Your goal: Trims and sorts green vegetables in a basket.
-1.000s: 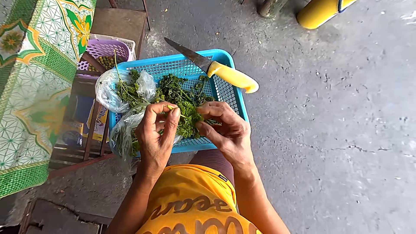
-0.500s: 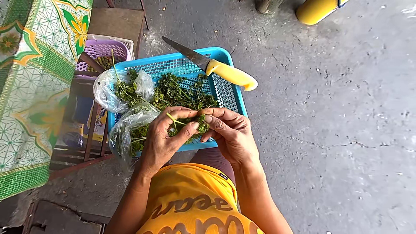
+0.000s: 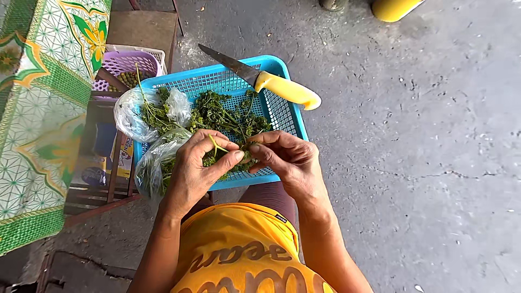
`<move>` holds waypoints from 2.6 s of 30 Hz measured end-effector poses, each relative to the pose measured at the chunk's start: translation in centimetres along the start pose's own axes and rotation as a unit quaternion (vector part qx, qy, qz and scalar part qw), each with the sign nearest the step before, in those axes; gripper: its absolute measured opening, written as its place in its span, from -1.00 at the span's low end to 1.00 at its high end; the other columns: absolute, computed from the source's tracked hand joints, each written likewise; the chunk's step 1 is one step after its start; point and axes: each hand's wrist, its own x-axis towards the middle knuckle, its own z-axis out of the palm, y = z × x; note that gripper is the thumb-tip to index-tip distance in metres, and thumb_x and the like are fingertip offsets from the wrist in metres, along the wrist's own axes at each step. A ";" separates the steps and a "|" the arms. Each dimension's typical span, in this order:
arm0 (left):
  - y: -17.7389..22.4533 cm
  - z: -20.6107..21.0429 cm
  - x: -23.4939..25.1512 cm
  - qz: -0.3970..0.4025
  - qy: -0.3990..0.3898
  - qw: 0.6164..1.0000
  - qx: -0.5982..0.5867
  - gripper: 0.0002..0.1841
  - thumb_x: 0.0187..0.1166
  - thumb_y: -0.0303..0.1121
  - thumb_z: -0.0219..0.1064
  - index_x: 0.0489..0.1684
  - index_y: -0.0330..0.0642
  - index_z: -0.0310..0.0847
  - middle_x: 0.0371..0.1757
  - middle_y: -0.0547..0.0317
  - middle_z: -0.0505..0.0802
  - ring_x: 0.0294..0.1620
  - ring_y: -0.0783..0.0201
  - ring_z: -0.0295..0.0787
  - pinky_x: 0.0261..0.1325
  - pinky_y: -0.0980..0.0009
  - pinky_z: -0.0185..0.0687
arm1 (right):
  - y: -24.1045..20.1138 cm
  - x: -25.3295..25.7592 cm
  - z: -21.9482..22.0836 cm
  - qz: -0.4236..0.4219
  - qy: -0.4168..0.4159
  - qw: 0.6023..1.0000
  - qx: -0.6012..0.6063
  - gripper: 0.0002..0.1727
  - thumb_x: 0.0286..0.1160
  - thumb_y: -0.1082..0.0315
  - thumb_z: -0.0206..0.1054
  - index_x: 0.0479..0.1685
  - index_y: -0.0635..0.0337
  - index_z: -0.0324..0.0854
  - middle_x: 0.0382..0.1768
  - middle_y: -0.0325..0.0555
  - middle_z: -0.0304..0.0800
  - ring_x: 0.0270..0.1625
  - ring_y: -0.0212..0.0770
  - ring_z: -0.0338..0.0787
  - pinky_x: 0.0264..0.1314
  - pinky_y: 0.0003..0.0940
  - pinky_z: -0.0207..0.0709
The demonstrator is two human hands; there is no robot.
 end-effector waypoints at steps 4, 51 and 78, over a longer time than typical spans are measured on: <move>-0.3 -0.2 0.0 0.020 -0.038 0.997 0.065 -0.77 0.35 -0.21 0.62 -0.07 0.05 0.89 0.09 0.37 0.74 0.11 0.50 0.69 0.05 0.56 0.69 | 0.1 0.0 -0.3 0.038 0.003 0.999 0.029 -0.83 0.59 0.45 0.37 0.05 0.24 0.76 -0.21 -0.07 0.88 -0.35 -0.20 0.92 -0.40 -0.30 0.88; -0.1 0.3 -1.2 0.098 0.065 0.972 0.201 -0.90 0.50 -0.25 0.49 -0.17 0.07 0.90 0.17 0.23 0.75 -0.02 0.45 0.74 -0.18 0.46 0.67 | 1.1 0.2 0.7 -0.026 0.054 0.971 -0.232 -0.81 0.27 0.49 0.37 -0.17 0.12 0.77 -0.37 -0.33 0.80 -0.52 -0.51 0.69 -0.57 -0.60 0.59; -0.2 -0.2 -1.3 0.058 0.136 0.980 0.136 -0.86 0.54 -0.29 0.48 -0.04 0.00 0.86 0.21 0.24 0.71 -0.05 0.52 0.73 -0.17 0.58 0.72 | -0.6 2.3 1.6 -0.171 0.006 0.916 -0.363 -0.82 0.52 0.38 0.37 -0.06 0.17 0.85 -0.15 -0.20 0.82 -0.34 -0.53 0.70 -0.40 -0.64 0.56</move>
